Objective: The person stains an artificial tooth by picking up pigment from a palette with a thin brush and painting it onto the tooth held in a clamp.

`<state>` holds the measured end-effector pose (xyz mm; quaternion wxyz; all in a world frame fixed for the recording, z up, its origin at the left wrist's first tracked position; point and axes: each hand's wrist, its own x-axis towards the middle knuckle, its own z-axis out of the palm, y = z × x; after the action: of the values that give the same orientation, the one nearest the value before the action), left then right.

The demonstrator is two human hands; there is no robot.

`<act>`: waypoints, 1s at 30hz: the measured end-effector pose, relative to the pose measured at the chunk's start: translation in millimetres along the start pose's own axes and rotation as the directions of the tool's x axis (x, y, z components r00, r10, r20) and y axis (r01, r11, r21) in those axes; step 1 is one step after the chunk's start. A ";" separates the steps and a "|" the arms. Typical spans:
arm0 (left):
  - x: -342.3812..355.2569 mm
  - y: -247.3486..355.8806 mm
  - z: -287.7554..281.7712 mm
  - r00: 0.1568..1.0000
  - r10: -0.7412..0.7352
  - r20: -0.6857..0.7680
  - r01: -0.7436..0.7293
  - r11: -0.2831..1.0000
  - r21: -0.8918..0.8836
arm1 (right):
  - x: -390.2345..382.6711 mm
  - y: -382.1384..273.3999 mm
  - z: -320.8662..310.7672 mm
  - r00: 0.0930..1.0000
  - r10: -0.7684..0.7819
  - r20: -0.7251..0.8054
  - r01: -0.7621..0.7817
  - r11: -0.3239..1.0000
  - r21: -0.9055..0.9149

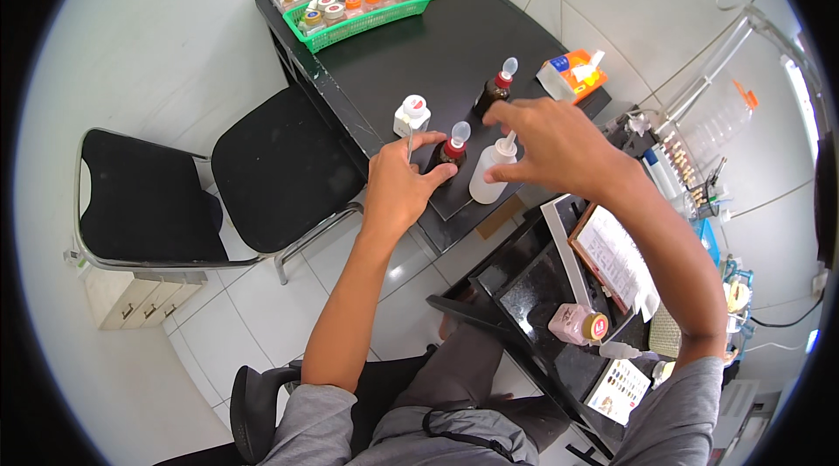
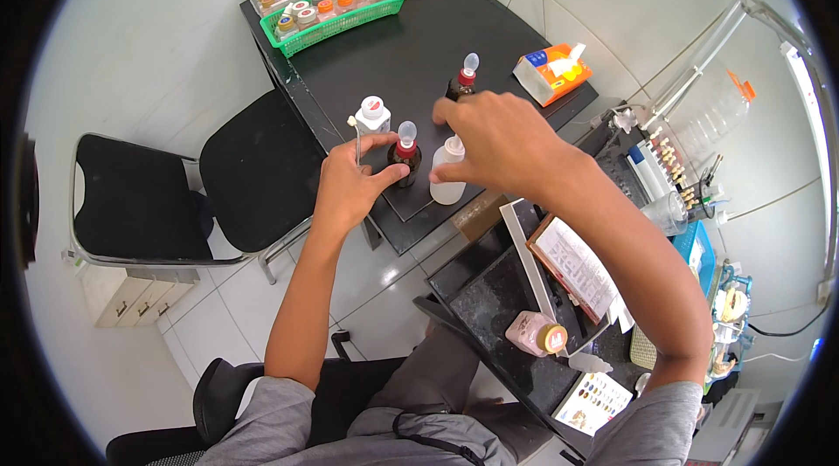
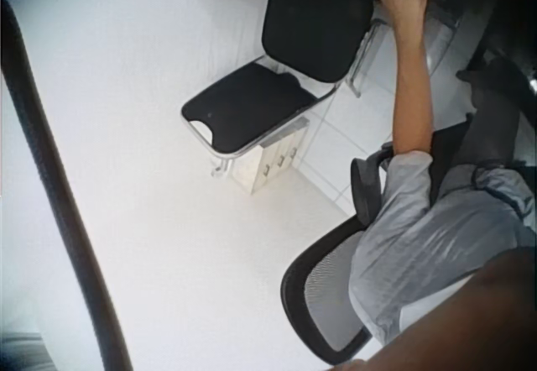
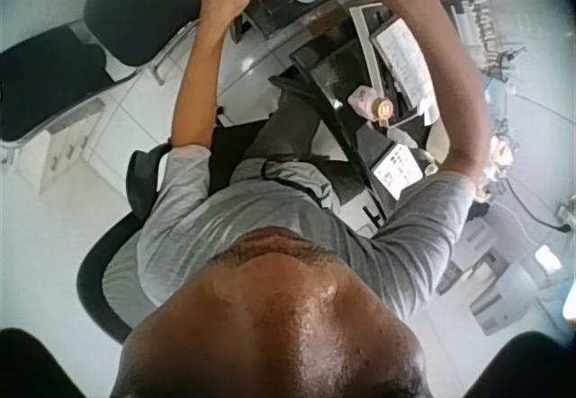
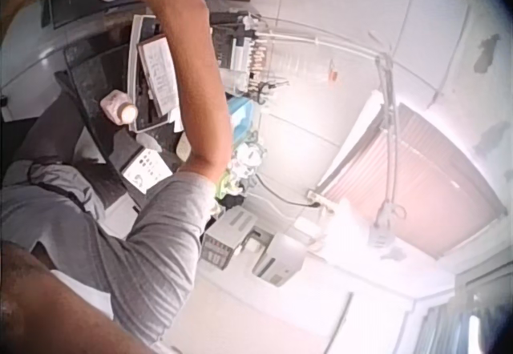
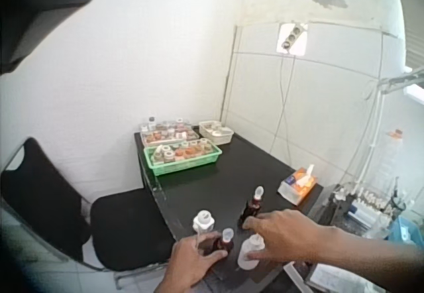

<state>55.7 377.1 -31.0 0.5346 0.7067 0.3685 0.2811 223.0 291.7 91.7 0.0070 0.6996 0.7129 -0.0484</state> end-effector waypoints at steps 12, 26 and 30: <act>3.2 -4.6 1.2 1.000 -0.022 0.009 0.022 0.998 -0.054 | 27.5 13.7 17.6 0.904 -0.109 -0.413 0.080 0.993 -0.088; 6.9 -7.2 4.6 0.999 0.043 -0.021 -0.043 0.999 -0.003 | 47.3 -20.2 37.8 1.000 0.013 -0.015 -0.013 0.999 0.052; 10.3 -6.2 5.0 0.998 0.070 -0.001 -0.070 0.996 0.055 | 47.4 -17.0 42.8 0.986 -0.141 -0.086 0.150 0.983 0.107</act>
<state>64.2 383.8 -38.3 0.5044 0.7330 0.3520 0.2906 202.5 335.3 46.5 -0.0641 0.6462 0.7580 -0.0618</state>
